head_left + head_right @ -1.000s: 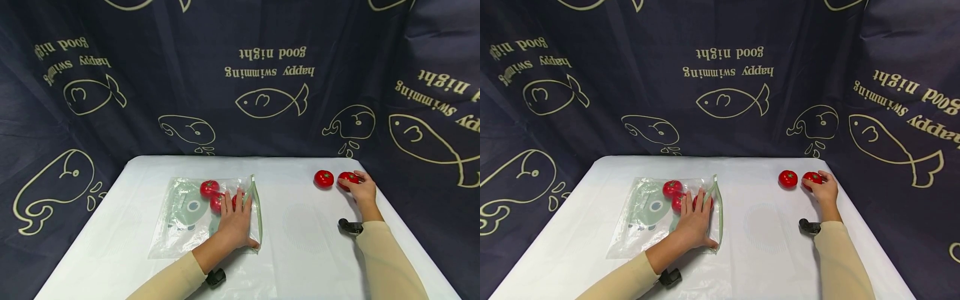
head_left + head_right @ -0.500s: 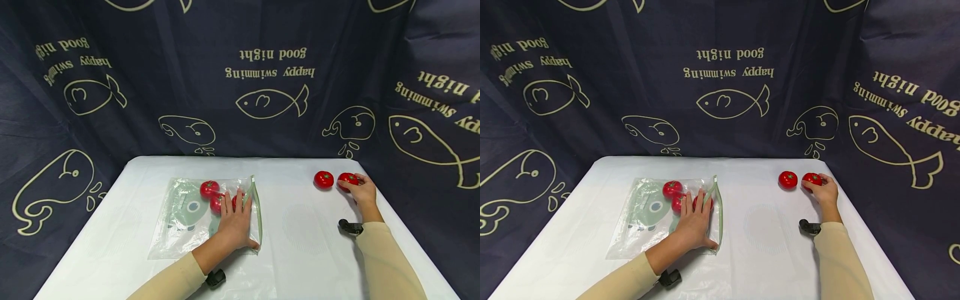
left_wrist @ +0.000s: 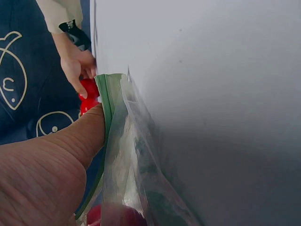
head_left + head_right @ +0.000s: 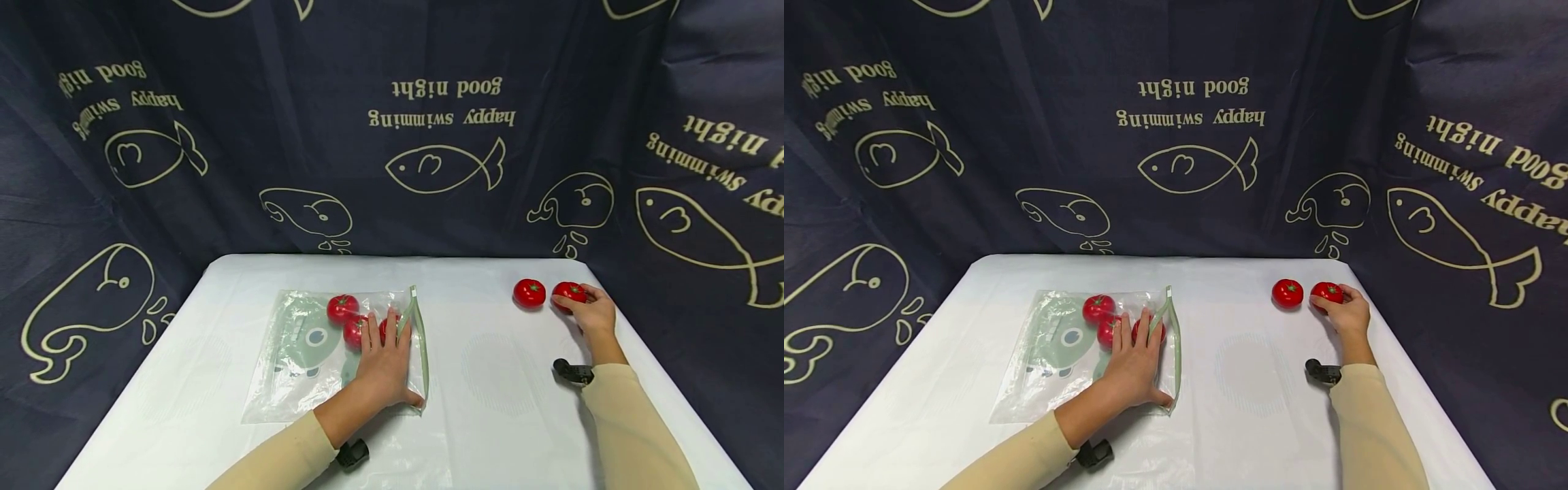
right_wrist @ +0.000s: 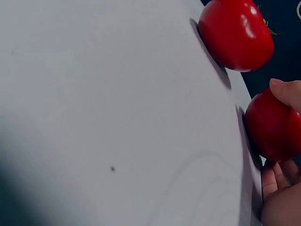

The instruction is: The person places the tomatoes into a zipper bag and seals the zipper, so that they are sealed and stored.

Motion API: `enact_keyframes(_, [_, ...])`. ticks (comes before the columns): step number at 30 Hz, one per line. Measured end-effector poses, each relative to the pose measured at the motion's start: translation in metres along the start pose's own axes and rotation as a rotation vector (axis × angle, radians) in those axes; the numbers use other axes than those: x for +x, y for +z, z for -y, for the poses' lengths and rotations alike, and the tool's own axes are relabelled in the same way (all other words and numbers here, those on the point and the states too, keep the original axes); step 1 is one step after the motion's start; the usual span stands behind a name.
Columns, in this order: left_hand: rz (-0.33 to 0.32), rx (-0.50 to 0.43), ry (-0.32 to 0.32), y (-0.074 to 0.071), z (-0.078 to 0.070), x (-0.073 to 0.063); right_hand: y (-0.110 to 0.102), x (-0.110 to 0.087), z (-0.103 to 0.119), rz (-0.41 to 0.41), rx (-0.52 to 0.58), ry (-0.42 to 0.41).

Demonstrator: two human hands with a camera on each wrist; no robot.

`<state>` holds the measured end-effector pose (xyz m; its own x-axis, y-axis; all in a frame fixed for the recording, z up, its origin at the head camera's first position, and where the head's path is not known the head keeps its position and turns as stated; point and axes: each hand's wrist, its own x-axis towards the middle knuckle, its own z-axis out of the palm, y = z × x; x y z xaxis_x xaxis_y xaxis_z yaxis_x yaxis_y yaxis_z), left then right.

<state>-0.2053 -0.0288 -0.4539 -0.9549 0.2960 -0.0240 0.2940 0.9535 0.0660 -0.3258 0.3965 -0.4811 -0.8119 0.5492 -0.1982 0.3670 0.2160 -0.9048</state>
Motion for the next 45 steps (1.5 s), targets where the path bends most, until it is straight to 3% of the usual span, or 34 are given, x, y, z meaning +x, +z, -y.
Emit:
enact_keyframes(18, [0.007, 0.006, -0.009, 0.001, 0.001, 0.001, -0.001, -0.013, -0.001, -0.009, 0.014, -0.004])
enact_keyframes(35, [0.011, -0.001, -0.021, 0.000, 0.000, 0.000, -0.003, -0.046, -0.001, -0.013, -0.032, -0.063])
enact_keyframes(45, [0.003, -0.007, -0.036, 0.000, 0.000, 0.000, -0.002, -0.063, -0.001, 0.035, 0.055, -0.037])
